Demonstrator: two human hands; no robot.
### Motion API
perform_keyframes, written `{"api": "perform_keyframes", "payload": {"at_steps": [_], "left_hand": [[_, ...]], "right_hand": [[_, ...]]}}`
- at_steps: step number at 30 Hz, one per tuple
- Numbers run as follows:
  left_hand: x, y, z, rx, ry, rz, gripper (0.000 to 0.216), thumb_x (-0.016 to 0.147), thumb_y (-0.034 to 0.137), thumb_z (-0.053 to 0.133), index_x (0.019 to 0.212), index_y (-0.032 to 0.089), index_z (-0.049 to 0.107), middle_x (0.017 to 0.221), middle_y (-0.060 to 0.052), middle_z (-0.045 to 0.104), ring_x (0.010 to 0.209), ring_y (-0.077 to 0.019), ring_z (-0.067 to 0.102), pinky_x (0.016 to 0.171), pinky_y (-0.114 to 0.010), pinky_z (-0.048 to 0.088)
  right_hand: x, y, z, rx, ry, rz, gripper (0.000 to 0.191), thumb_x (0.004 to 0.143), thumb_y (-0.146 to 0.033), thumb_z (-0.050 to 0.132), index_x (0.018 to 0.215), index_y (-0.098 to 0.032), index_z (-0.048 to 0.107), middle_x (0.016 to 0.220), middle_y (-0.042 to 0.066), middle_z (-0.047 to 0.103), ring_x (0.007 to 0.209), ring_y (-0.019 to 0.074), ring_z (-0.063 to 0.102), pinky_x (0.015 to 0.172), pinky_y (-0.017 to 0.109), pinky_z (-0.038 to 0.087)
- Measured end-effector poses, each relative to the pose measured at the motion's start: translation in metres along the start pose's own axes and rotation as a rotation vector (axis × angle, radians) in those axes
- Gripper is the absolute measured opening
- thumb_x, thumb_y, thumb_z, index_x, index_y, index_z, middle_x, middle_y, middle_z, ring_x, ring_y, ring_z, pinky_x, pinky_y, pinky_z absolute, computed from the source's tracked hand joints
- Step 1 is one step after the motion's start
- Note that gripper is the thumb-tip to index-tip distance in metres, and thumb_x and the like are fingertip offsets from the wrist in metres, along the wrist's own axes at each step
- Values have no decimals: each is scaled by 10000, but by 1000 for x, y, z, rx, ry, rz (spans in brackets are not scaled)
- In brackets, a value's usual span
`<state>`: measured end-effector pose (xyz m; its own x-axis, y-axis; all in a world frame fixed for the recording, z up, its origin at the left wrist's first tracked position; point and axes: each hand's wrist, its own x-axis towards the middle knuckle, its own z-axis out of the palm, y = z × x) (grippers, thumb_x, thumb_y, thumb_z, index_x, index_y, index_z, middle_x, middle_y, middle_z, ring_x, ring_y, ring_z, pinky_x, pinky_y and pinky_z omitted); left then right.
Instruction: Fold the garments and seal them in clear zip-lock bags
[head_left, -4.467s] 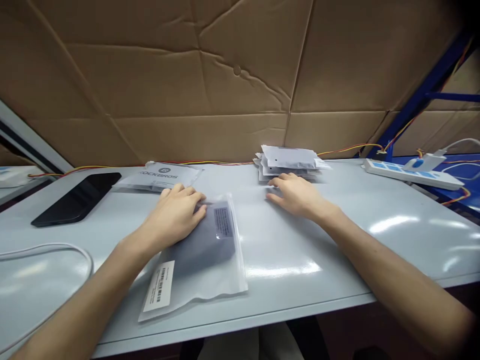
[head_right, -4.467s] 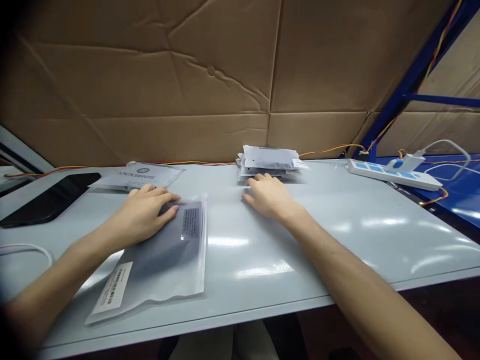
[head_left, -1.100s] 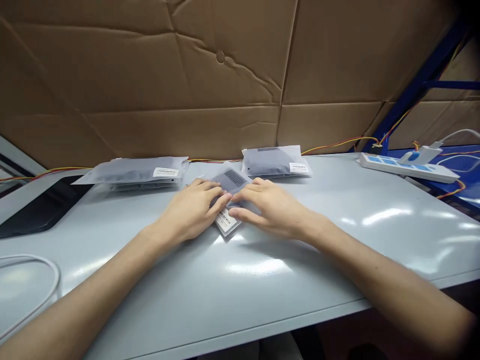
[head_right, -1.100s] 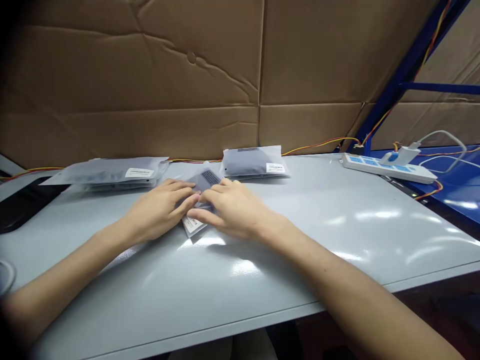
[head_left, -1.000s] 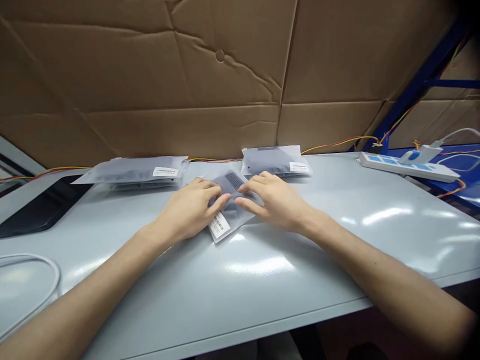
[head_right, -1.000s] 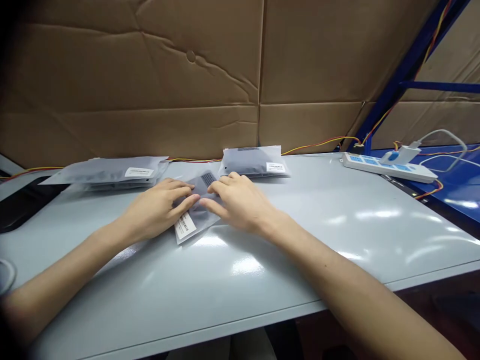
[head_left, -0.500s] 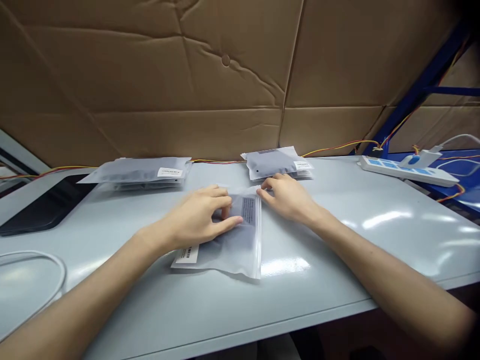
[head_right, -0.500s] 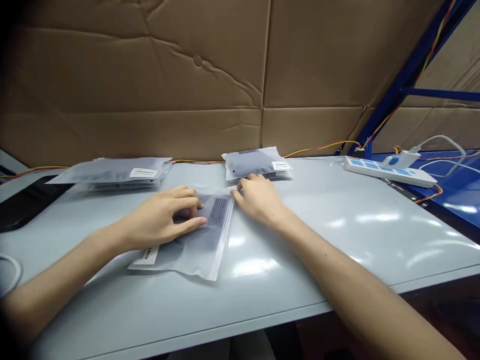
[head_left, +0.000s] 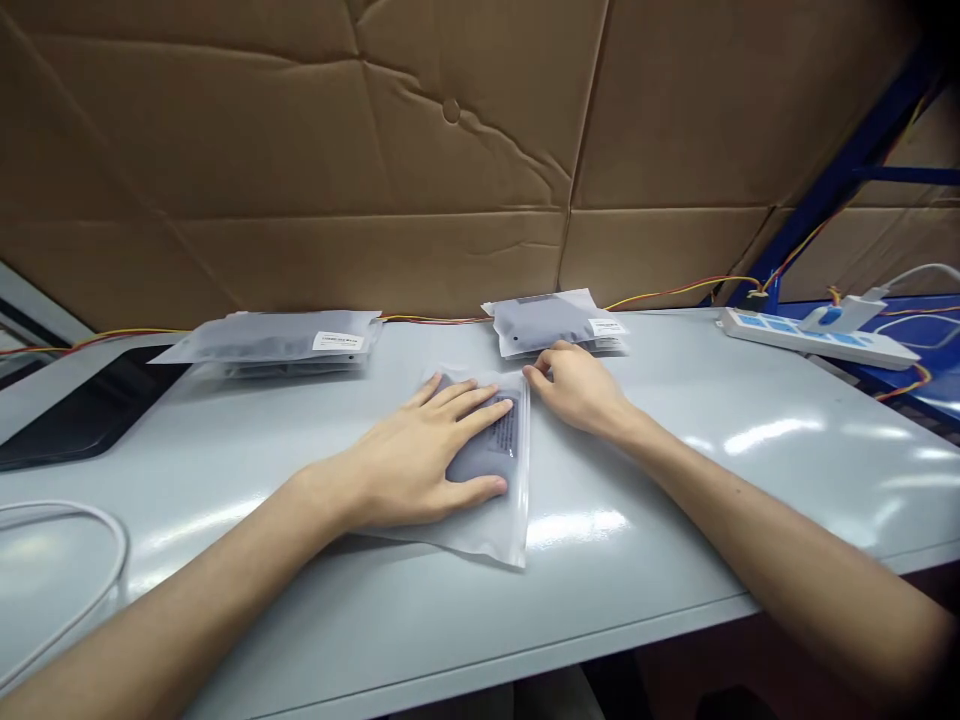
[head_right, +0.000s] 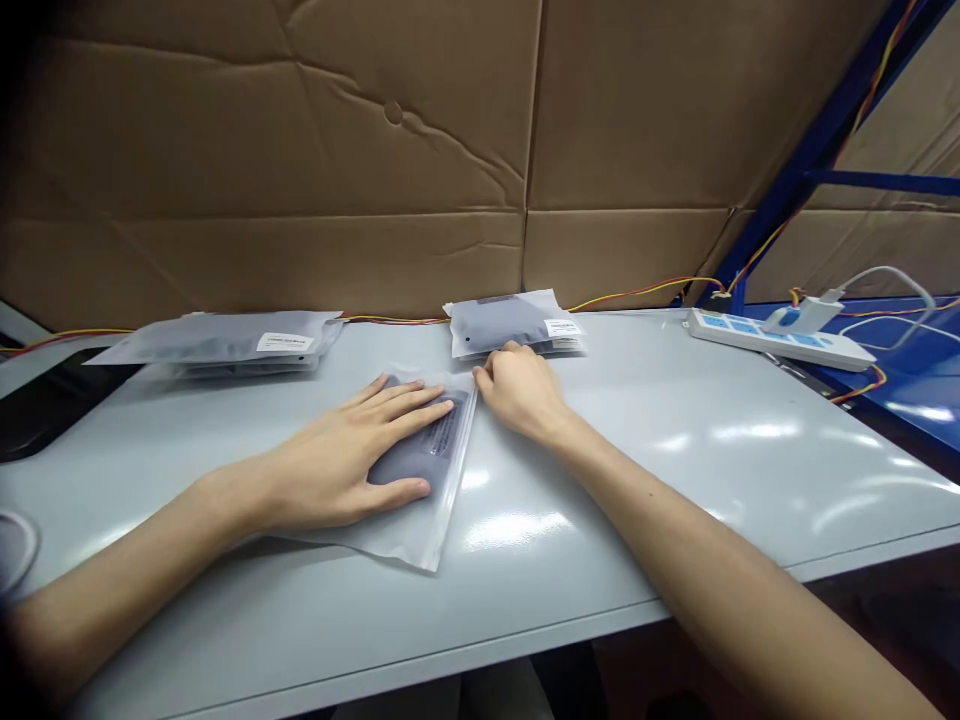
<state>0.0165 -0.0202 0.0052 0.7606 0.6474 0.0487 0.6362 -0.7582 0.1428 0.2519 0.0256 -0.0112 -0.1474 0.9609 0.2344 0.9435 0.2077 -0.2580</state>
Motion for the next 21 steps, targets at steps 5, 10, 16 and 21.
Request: {"api": "perform_keyframes", "payload": {"at_steps": [5,10,16,21], "left_hand": [[2,3,3,22,10,-30,673,975,623,453,1572,321,388,1659,-36,340,1534,-327,291,1279,-558,125],[3,6,4,46,35,-57,631,984,615,431,1537,313,455,1639,-47,382,1523,-333,316,1269,-561,173],[6,9,9,105,39,-119,624,1005,589,386,1544,279,453,1647,-72,362,1525,-337,307,1265,-567,172],[9,12,14,139,63,-176,580,1026,535,347,1523,269,485,1649,-74,356,1510,-347,333,1247,-587,209]], "right_hand": [[0,1,0,-13,-11,-13,322,978,-331,492,808,-184,723,1065,137,725,927,250,677,806,330,486],[-1,1,0,-36,-9,-53,318,970,-327,503,792,-174,718,1069,153,714,938,262,673,840,346,492],[-4,-3,0,-11,-25,-123,317,957,-301,500,705,-182,650,983,138,699,905,246,656,808,337,473],[-8,-9,-3,46,-39,-149,304,937,-272,517,652,-202,598,912,107,684,925,235,630,784,317,455]]}}
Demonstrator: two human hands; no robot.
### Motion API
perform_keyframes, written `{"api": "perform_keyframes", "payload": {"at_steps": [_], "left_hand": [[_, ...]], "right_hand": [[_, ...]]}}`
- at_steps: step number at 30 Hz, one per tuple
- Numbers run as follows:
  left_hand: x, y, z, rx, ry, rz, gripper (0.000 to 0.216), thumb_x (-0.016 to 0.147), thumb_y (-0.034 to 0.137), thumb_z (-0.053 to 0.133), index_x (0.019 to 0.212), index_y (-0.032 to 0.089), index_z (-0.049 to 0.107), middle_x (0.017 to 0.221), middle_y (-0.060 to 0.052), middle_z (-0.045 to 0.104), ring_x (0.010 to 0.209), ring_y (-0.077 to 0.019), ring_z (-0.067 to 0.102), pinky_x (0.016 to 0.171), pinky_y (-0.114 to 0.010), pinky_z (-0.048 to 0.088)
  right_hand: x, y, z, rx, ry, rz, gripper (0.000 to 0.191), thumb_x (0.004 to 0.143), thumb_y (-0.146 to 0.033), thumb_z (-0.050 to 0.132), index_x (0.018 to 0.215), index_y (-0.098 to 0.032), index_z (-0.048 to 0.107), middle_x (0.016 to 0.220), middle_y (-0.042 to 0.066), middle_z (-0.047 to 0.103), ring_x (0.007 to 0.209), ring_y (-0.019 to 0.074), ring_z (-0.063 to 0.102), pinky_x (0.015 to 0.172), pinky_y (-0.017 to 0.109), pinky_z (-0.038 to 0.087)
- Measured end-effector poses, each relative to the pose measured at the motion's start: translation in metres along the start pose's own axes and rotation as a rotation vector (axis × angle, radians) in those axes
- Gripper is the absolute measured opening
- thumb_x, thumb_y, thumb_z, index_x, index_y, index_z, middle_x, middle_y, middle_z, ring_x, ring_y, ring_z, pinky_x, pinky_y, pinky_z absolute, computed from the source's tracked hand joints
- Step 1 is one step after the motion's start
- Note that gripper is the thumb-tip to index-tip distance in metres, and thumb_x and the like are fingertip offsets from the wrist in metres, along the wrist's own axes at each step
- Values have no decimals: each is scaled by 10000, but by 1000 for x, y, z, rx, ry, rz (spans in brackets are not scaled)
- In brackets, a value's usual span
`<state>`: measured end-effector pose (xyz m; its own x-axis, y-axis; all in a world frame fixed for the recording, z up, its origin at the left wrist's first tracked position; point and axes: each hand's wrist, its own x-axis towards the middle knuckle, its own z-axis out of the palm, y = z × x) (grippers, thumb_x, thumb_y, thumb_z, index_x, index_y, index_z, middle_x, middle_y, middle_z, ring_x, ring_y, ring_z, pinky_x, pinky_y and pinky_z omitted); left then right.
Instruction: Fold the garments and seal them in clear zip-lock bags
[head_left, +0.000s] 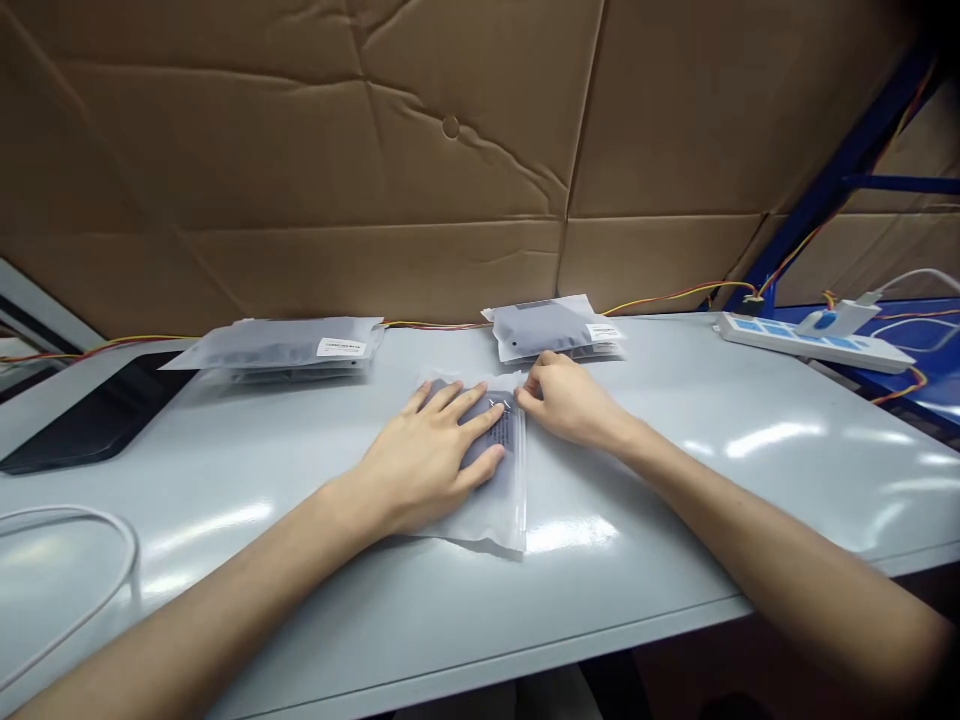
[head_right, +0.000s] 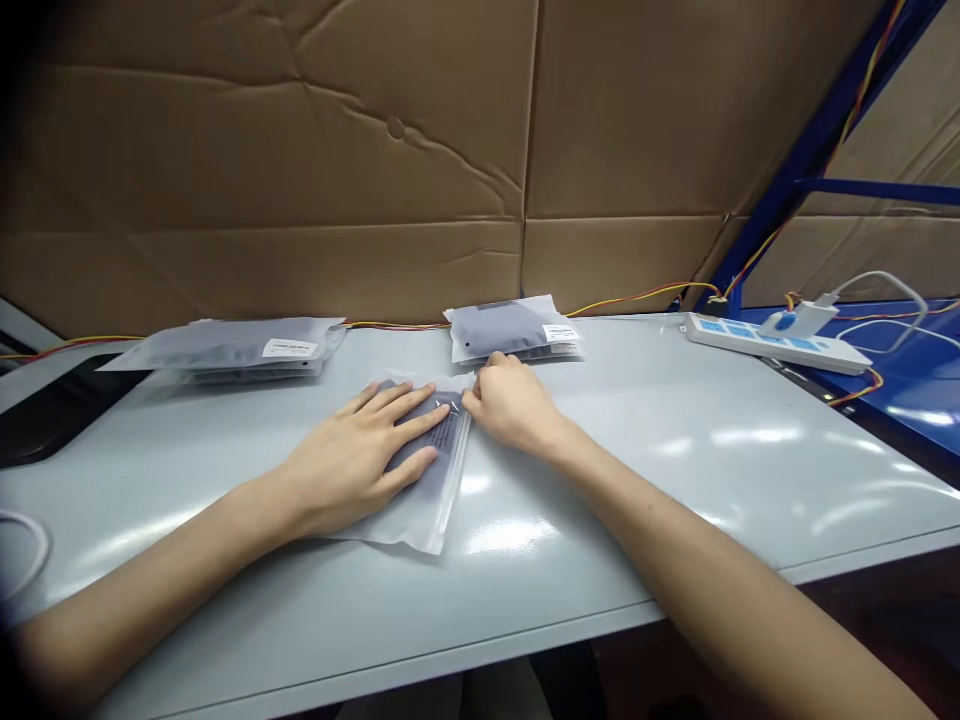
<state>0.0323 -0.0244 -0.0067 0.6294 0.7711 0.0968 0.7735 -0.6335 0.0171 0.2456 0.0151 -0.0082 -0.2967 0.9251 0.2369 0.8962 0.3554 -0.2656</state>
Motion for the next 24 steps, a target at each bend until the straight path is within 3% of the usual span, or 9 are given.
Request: {"api": "perform_keyframes", "payload": {"at_steps": [10,16,24], "left_hand": [[3,3,3,97,28,-180,583,1034,480,297,1516,222,501,1613,-94,422,1467,-356,398,1210,-599,286],[4,4,1,127,13,-270,585,1032,488,289,1513,236,505,1617,-82,419,1472,-345,394,1208,-584,298],[5,-2,-2,144,22,-356,588,1022,465,300,1491,192,529,1589,-132,452,1423,-382,444,1157,-607,343]], "right_hand": [[-12,-18,-6,159,-103,-83,296,861,-251,541,576,-212,475,798,49,619,799,187,565,687,293,396],[-17,-23,-17,202,-199,-99,192,828,-259,564,644,-206,547,823,49,635,839,201,572,721,300,418],[-30,-36,-31,233,-350,-170,199,825,-296,599,650,-201,599,873,44,655,856,199,601,768,306,459]]}}
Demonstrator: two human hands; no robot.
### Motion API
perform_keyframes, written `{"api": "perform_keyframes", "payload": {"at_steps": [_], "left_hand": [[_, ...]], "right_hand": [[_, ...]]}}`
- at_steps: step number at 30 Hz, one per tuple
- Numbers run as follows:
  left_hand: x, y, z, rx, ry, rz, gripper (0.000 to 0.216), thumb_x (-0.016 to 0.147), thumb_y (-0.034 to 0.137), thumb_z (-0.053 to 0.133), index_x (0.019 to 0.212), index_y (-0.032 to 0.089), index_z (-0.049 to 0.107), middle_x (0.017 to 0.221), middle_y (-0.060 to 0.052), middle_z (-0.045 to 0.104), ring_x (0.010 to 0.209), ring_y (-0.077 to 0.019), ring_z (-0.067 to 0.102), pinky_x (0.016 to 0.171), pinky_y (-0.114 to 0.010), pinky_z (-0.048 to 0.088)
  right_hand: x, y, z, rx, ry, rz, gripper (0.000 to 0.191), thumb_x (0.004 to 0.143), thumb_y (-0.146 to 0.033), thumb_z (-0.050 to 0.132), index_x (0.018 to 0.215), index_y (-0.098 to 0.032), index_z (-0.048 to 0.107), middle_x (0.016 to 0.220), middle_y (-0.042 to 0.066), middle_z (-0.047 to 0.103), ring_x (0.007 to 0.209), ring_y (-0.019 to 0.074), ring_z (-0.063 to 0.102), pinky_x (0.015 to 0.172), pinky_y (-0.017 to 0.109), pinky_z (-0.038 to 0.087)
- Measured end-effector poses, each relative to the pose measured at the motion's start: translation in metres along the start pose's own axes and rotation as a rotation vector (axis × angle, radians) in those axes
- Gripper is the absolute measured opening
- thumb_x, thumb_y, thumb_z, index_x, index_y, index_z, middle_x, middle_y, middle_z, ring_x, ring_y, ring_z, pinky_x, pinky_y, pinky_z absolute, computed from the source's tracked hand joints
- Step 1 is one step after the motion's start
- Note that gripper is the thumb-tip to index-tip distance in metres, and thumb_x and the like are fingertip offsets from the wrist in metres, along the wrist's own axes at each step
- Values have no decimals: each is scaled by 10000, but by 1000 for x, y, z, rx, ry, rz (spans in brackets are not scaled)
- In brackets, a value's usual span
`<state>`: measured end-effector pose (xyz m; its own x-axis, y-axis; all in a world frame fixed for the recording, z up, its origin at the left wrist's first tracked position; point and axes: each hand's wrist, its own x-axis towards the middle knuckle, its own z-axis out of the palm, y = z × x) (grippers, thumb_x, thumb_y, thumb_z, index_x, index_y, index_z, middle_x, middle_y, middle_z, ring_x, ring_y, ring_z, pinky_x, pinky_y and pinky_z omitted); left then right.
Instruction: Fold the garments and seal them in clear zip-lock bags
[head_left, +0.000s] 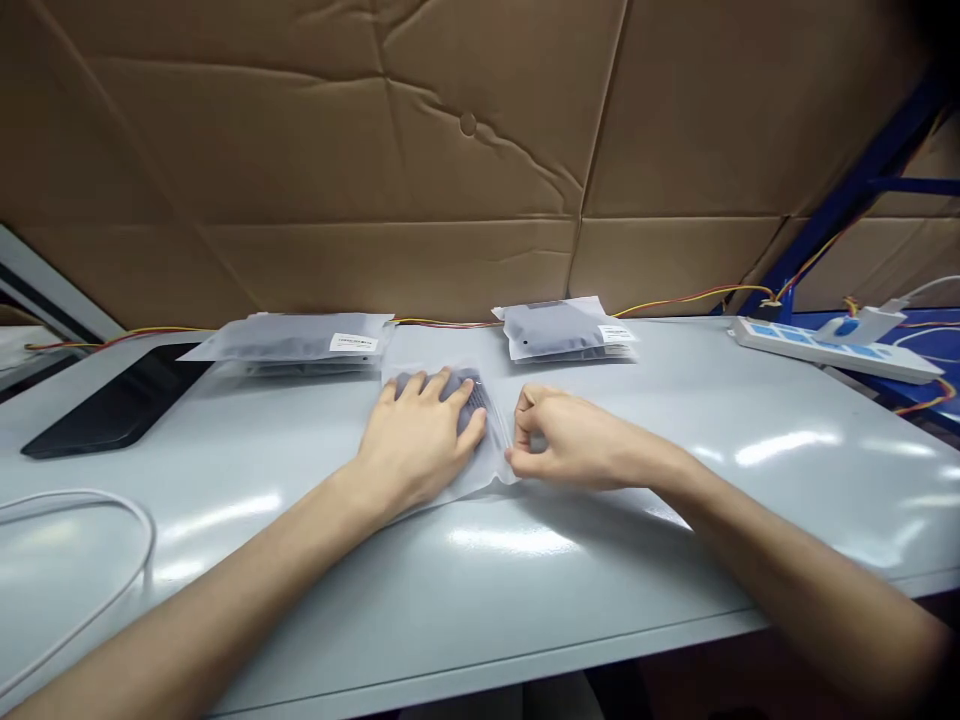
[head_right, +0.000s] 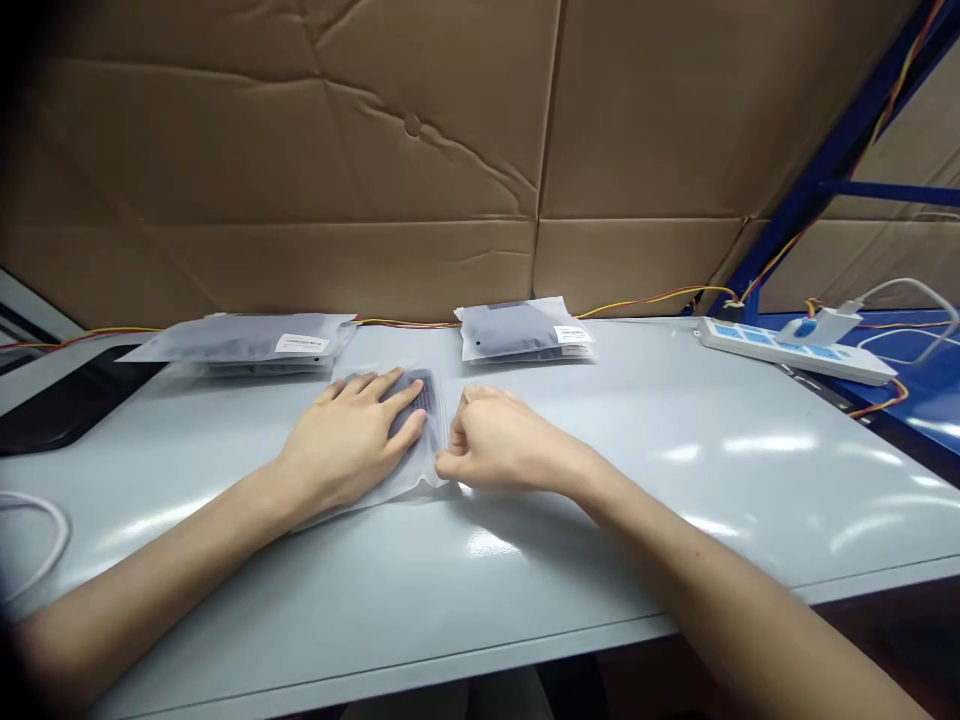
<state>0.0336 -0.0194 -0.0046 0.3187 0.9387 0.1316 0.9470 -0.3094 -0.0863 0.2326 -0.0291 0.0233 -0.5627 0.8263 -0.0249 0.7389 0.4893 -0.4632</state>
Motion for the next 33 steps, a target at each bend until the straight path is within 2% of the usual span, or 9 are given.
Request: {"api": "perform_keyframes", "payload": {"at_steps": [6,12,17,20,25,29,33], "left_hand": [[5,-12,-3,-61,-43,-5,616,1024,518,260,1495,220,522,1587,-114,459,1394,-401,455,1100,-623,374],[5,-34,-12,-155,-68,174,630,1020,631,238,1487,320,526,1537,-38,531,1311,-357,517,1059,-559,386],[-1,-26,-15,-171,-77,236,650,1001,674,270,1483,324,529,1494,-54,568,1258,-363,539,1015,-559,390],[-3,-20,-14,-193,-52,247,663,990,695,289,1476,318,535,1466,-60,585,1241,-358,542,1023,-554,393],[-5,-17,-12,-280,-60,243,682,985,692,324,1490,269,502,1513,-64,534,1339,-332,483,1120,-517,371],[-5,-14,-9,-322,-59,230,720,980,700,333,1537,252,416,1581,-85,458,1419,-325,434,1206,-561,276],[-5,-9,-8,-342,-46,229,717,983,698,327,1524,237,423,1582,-100,458,1441,-324,427,1248,-593,182]], "right_hand": [[-4,2,-5,28,1,-6,188,858,-275,592,695,-204,652,948,48,664,917,209,617,811,325,484],[7,21,-7,-183,185,114,208,924,-252,548,886,-197,745,1018,96,671,1008,261,616,853,349,470],[14,32,3,-147,163,52,190,917,-341,623,987,-206,738,1038,101,656,1054,270,599,882,366,471],[16,36,8,-82,178,23,210,936,-364,592,967,-206,726,1021,88,652,1006,248,606,842,352,470],[18,36,9,-2,209,35,288,982,-401,504,917,-207,705,1000,76,628,961,225,589,803,330,461],[18,28,12,-17,208,54,346,997,-398,464,809,-202,679,953,67,596,908,209,575,797,322,451],[16,21,19,28,232,74,367,961,-439,532,703,-191,616,909,59,583,853,195,570,764,310,452]]}}
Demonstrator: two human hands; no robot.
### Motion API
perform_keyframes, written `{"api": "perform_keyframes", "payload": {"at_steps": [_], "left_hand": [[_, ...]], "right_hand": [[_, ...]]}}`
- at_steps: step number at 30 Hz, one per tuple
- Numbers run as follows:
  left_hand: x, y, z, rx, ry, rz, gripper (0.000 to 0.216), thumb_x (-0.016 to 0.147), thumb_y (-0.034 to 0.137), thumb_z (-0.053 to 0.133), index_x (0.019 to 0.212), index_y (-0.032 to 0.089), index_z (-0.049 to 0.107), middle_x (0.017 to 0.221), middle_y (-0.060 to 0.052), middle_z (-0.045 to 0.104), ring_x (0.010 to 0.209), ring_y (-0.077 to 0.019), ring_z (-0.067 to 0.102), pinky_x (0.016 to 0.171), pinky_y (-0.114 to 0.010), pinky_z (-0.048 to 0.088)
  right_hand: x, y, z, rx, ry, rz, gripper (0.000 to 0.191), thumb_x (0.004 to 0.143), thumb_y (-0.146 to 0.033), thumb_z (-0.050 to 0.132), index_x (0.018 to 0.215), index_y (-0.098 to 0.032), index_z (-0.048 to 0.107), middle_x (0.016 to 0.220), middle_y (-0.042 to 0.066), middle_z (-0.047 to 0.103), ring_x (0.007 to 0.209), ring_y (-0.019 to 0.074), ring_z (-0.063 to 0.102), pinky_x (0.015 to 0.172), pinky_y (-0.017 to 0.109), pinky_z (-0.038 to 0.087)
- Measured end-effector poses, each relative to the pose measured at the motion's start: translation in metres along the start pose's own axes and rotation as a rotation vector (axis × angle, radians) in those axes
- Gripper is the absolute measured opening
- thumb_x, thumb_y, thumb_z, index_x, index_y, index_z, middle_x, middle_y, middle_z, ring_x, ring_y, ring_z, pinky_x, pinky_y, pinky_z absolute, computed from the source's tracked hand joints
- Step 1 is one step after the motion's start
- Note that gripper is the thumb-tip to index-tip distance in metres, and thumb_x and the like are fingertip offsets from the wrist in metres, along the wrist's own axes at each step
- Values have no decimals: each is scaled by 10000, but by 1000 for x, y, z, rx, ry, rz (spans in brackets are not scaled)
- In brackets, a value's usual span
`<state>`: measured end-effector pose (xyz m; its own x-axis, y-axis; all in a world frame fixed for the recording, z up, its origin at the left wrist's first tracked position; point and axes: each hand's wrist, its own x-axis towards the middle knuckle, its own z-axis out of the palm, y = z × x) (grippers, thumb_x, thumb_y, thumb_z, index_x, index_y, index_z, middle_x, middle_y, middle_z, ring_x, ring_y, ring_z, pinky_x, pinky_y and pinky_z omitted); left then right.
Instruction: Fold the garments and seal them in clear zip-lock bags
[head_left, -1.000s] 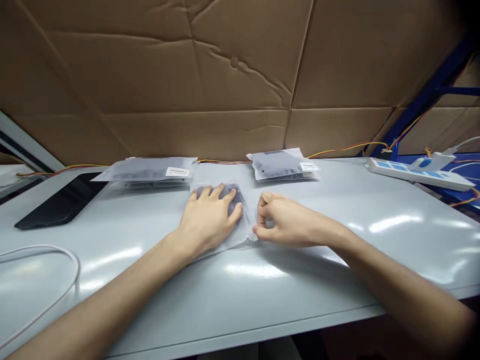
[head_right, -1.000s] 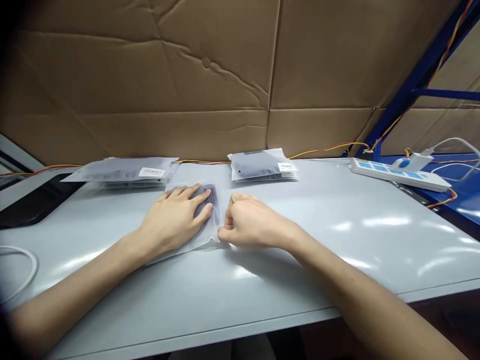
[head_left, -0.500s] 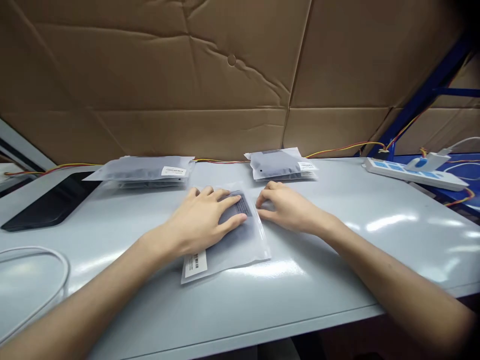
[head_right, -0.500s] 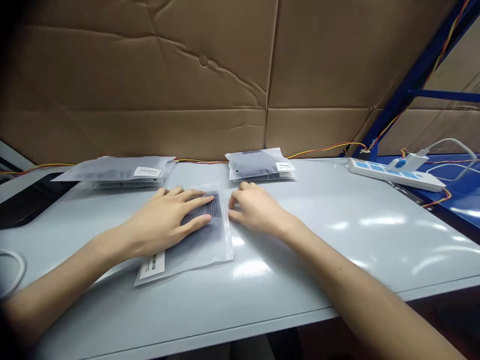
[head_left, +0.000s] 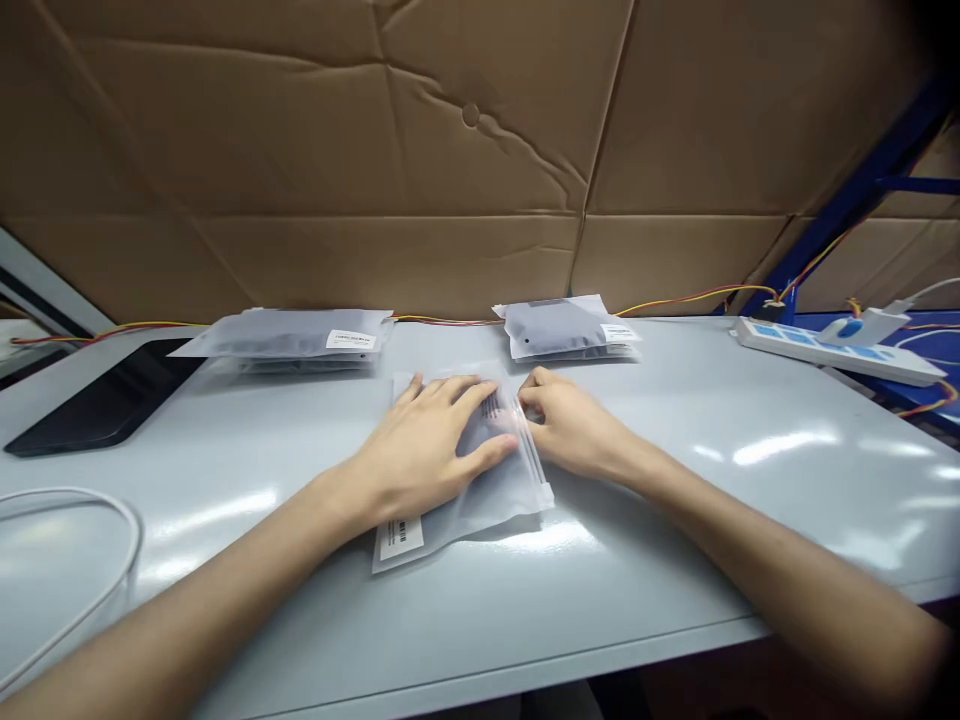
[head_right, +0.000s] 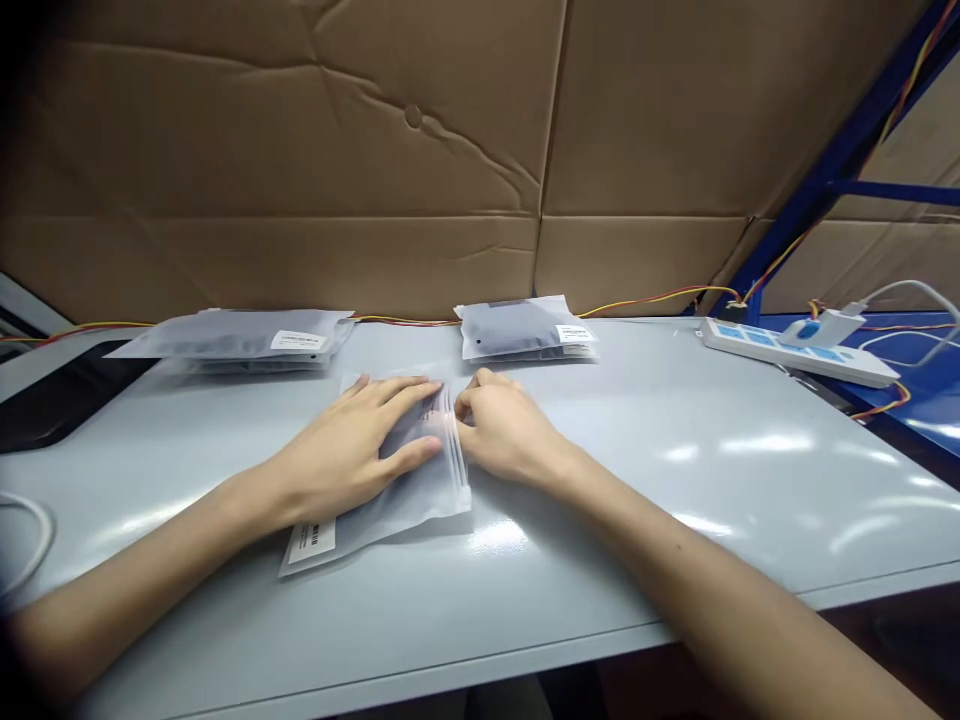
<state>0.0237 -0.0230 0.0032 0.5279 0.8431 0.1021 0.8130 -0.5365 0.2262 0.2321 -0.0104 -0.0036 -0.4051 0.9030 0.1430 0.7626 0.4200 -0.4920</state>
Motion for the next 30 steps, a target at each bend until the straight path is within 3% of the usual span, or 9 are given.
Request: {"api": "perform_keyframes", "payload": {"at_steps": [7,10,16,23,30], "left_hand": [[1,-1,2,15,-24,18,750,969,717,346,1553,249,393,1636,-100,380,1495,-335,358,1255,-575,194],[1,-2,3,18,-44,-4,786,967,722,346,1589,241,333,1662,-110,327,1520,-364,304,1241,-603,209],[1,-6,7,-35,-81,-43,801,994,709,248,1639,241,165,1695,-107,236,1569,-319,178,1243,-616,181],[3,-7,13,17,-106,-66,851,979,719,291,1647,217,134,1704,-135,155,1567,-376,130,1225,-675,152],[3,-14,10,67,-155,-77,823,992,697,269,1649,262,31,1712,-110,46,1573,-358,80,1226,-674,114]], "right_hand": [[3,0,0,118,-20,71,135,799,-259,655,682,-199,627,941,26,602,850,173,598,733,264,466],[3,-2,-6,87,-48,95,132,788,-232,645,663,-198,618,946,30,617,841,174,599,740,270,463],[1,2,-20,-113,-75,79,248,882,-348,605,691,-192,636,939,75,654,861,210,611,770,318,466],[5,25,-44,-513,-104,167,239,920,-339,610,795,-175,730,1055,136,693,957,278,648,818,368,463],[2,37,-58,-690,-71,252,243,956,-278,592,882,-120,760,974,183,726,974,315,680,817,389,439]]}}
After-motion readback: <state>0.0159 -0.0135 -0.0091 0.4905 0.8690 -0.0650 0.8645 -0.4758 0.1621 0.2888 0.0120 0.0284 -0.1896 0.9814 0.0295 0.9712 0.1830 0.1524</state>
